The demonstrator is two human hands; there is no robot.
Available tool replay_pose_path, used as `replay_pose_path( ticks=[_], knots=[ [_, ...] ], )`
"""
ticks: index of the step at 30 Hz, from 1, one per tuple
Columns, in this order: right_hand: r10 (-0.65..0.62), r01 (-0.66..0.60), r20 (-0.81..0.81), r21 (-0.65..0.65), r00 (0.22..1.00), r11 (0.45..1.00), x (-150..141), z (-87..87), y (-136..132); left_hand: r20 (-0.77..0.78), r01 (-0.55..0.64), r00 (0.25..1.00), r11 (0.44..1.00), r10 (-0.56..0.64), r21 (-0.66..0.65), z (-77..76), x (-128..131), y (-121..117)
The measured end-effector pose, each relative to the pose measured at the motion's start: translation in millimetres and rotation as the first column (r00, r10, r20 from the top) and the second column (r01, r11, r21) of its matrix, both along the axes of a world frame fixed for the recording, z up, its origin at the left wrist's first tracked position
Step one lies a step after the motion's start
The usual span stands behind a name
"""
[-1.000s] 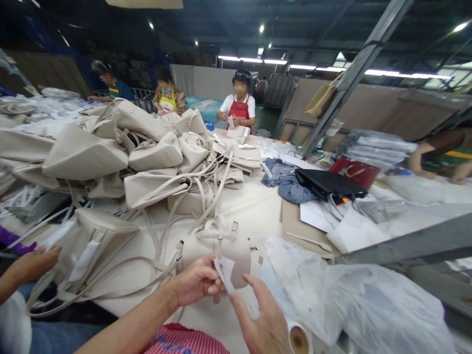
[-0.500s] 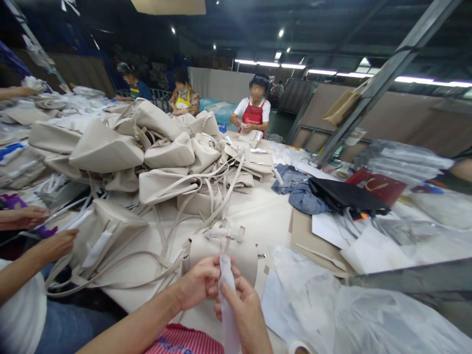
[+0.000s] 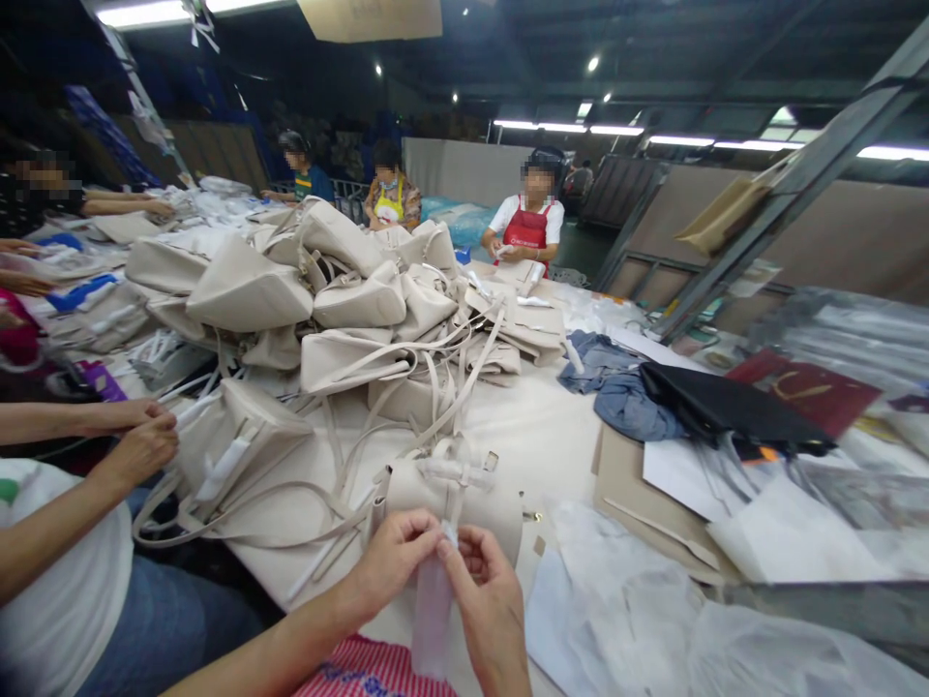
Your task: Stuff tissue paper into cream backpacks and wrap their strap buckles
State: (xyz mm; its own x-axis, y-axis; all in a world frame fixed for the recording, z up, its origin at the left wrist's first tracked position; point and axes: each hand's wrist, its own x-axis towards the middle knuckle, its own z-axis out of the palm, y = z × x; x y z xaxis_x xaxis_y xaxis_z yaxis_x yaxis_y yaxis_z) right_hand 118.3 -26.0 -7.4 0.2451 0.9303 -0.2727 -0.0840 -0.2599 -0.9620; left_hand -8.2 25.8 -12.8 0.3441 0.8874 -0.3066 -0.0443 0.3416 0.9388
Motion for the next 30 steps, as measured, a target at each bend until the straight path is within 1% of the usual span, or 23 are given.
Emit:
replay_pose_path(
  ticks=[2,4,7,9,11,13,15,17,19,22,24,26,28,30],
  knots=[
    [0.015,-0.015,0.025,0.018,1.000,1.000,1.4,5.1,6.8,-0.019,0.005,1.000,0.999,-0.005,0.038,2.2,-1.3,1.1],
    [0.051,-0.050,-0.020,0.011,0.999,0.999,0.5,7.5,11.4,0.026,-0.001,1.000,1.000,0.002,-0.030,5.4,-2.9,1.9],
    [0.052,-0.055,-0.179,-0.011,0.983,0.998,-2.4,5.6,14.4,0.124,-0.030,0.991,0.987,0.050,-0.159,10.1,-5.1,2.4],
    [0.066,-0.075,-0.299,-0.021,0.952,0.997,-4.1,2.3,15.4,0.164,-0.061,0.982,0.983,0.091,-0.176,11.9,-5.8,2.3],
    [0.096,-0.114,-0.389,-0.022,0.916,0.993,-4.6,-0.4,16.6,0.170,-0.098,0.978,0.987,0.119,-0.126,12.1,-5.7,2.2],
    [0.134,-0.156,-0.428,-0.017,0.894,0.988,-3.8,-1.6,18.3,0.129,-0.145,0.980,0.989,0.148,-0.033,11.0,-5.2,2.4],
    [0.150,-0.172,-0.426,-0.014,0.892,0.985,-2.2,-1.7,20.1,0.057,-0.193,0.980,0.977,0.188,0.092,9.8,-4.8,3.1],
    [0.129,-0.141,-0.394,-0.003,0.910,0.990,-1.0,-1.6,21.5,-0.012,-0.214,0.975,0.952,0.222,0.217,9.9,-4.8,3.8],
    [0.091,-0.092,-0.355,0.014,0.931,0.996,-0.8,-1.8,22.2,-0.067,-0.197,0.971,0.923,0.231,0.332,12.3,-5.1,3.8],
    [0.055,-0.049,-0.298,0.027,0.953,0.998,-2.3,-2.4,22.8,-0.139,-0.116,0.970,0.884,0.198,0.452,19.1,-5.7,1.1],
    [0.044,-0.037,-0.271,0.032,0.962,0.999,-4.1,-2.7,23.6,-0.178,-0.060,0.970,0.877,0.164,0.477,23.3,-5.8,-2.3],
    [0.022,-0.012,-0.268,0.042,0.963,0.999,-6.2,-3.0,24.7,-0.209,-0.035,0.966,0.877,0.152,0.479,25.0,-5.5,-5.7],
    [-0.025,0.040,-0.260,0.052,0.965,0.998,-8.2,-3.7,25.3,-0.230,-0.051,0.957,0.883,0.176,0.466,23.7,-5.0,-7.6],
    [-0.078,0.091,-0.161,0.071,0.984,0.993,-9.6,-4.4,24.5,-0.233,-0.093,0.949,0.894,0.213,0.437,20.5,-4.4,-8.0]
  ],
)
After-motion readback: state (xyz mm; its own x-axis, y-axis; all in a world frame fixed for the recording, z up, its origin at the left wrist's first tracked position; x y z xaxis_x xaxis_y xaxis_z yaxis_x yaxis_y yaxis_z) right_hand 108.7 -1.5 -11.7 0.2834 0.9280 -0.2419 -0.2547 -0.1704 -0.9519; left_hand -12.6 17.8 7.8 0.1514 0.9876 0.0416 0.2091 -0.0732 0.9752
